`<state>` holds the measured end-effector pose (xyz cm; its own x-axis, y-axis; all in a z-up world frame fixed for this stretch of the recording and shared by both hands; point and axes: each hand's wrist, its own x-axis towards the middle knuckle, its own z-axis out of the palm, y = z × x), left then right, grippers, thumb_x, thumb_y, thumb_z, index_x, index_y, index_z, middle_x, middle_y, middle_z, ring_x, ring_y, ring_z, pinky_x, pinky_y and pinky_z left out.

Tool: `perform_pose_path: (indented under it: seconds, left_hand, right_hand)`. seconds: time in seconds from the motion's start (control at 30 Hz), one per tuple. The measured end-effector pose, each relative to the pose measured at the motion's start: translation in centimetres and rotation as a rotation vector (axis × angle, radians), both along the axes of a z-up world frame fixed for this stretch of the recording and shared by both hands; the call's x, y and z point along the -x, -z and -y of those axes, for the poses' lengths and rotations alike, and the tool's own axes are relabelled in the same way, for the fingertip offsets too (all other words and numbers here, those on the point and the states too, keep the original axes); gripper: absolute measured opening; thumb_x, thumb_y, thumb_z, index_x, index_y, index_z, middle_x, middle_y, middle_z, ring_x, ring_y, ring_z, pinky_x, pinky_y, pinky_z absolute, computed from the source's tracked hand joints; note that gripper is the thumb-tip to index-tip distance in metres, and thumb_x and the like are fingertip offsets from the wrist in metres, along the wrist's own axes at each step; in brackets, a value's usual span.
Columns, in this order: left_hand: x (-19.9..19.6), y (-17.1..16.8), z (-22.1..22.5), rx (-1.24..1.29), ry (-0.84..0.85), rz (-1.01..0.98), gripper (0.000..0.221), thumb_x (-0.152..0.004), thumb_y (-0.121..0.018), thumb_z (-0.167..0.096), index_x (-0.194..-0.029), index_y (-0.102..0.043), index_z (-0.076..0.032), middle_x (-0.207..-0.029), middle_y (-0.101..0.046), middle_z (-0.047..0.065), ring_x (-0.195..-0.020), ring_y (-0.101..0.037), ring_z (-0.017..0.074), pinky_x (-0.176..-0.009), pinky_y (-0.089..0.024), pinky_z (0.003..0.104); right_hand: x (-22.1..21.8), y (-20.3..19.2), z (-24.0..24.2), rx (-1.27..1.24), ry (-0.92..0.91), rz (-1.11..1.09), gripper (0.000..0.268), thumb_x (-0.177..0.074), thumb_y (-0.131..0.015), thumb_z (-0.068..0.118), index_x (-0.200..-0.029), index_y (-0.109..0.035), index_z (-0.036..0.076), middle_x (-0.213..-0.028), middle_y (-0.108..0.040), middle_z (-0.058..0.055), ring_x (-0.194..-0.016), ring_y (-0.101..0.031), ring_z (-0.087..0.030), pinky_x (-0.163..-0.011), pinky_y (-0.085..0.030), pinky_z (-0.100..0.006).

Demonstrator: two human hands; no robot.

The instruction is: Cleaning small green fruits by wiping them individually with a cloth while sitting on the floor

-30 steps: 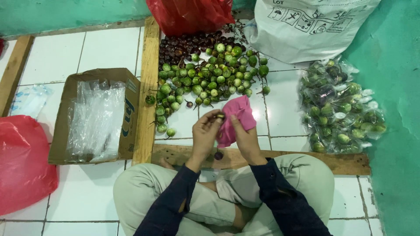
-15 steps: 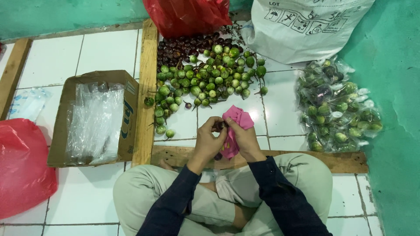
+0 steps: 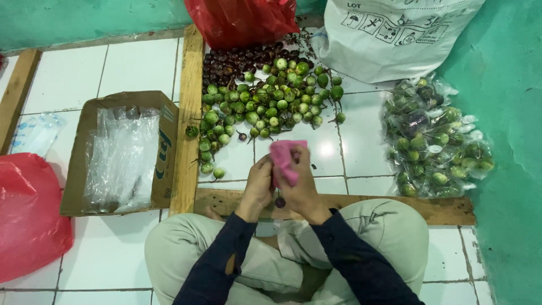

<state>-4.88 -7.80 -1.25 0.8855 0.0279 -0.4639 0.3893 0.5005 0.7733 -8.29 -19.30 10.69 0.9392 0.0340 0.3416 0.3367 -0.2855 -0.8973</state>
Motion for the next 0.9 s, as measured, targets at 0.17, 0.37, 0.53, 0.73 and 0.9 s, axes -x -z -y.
perform_pose_path:
  seconds: [0.17, 0.37, 0.53, 0.73, 0.9]
  left_hand:
    - [-0.1, 1.6, -0.3, 0.169, 0.047, -0.052, 0.017, -0.092, -0.073, -0.019, -0.107, -0.075, -0.012, -0.093, -0.075, 0.009, -0.083, -0.07, 0.0201, -0.076, -0.056, 0.031]
    - [0.3, -3.4, 0.3, 0.257, 0.099, 0.045, 0.018, -0.096, -0.073, -0.019, -0.111, -0.075, -0.008, -0.099, -0.076, 0.011, -0.093, -0.072, 0.0219, -0.091, -0.056, 0.035]
    - [0.5, -5.7, 0.3, 0.288, 0.107, 0.108, 0.022, -0.102, -0.065, -0.022, -0.116, -0.074, -0.009, -0.107, -0.077, 0.008, -0.103, -0.071, 0.0191, -0.098, -0.053, 0.037]
    - [0.8, -4.1, -0.2, 0.163, 0.103, -0.015, 0.012, -0.096, -0.073, -0.024, -0.106, -0.076, -0.018, -0.091, -0.073, -0.001, -0.09, -0.065, 0.0155, -0.094, -0.047, 0.035]
    - [1.1, -6.1, -0.2, -0.255, 0.137, 0.097, 0.032, -0.092, -0.08, -0.028, -0.113, -0.074, -0.005, -0.098, -0.077, 0.003, -0.086, -0.067, 0.012, -0.077, -0.051, 0.024]
  right_hand:
    - [-1.1, 4.0, 0.4, 0.248, 0.09, 0.135, 0.044, -0.098, -0.056, 0.017, -0.141, -0.059, 0.011, -0.111, -0.043, -0.013, -0.096, -0.061, -0.038, -0.089, -0.053, -0.045]
    - [-2.0, 5.0, 1.7, 0.032, 0.195, -0.006, 0.018, -0.097, -0.058, 0.015, -0.114, -0.064, 0.011, -0.092, -0.054, -0.01, -0.084, -0.066, -0.036, -0.079, -0.054, -0.045]
    - [-1.8, 1.6, 2.7, -0.279, 0.23, -0.188, 0.024, -0.108, -0.052, 0.024, -0.088, -0.061, 0.012, -0.075, -0.065, -0.003, -0.071, -0.066, -0.018, -0.079, -0.053, -0.036]
    - [-1.2, 3.0, 1.9, 0.235, -0.027, -0.156, 0.045, -0.095, -0.059, 0.014, -0.139, -0.058, 0.022, -0.11, -0.052, -0.01, -0.1, -0.066, -0.044, -0.088, -0.057, -0.055]
    - [-2.1, 4.4, 3.1, -0.044, 0.085, -0.121, 0.047, -0.102, -0.053, 0.048, -0.123, -0.068, 0.009, -0.092, -0.052, -0.01, -0.077, -0.06, -0.028, -0.078, -0.05, -0.041]
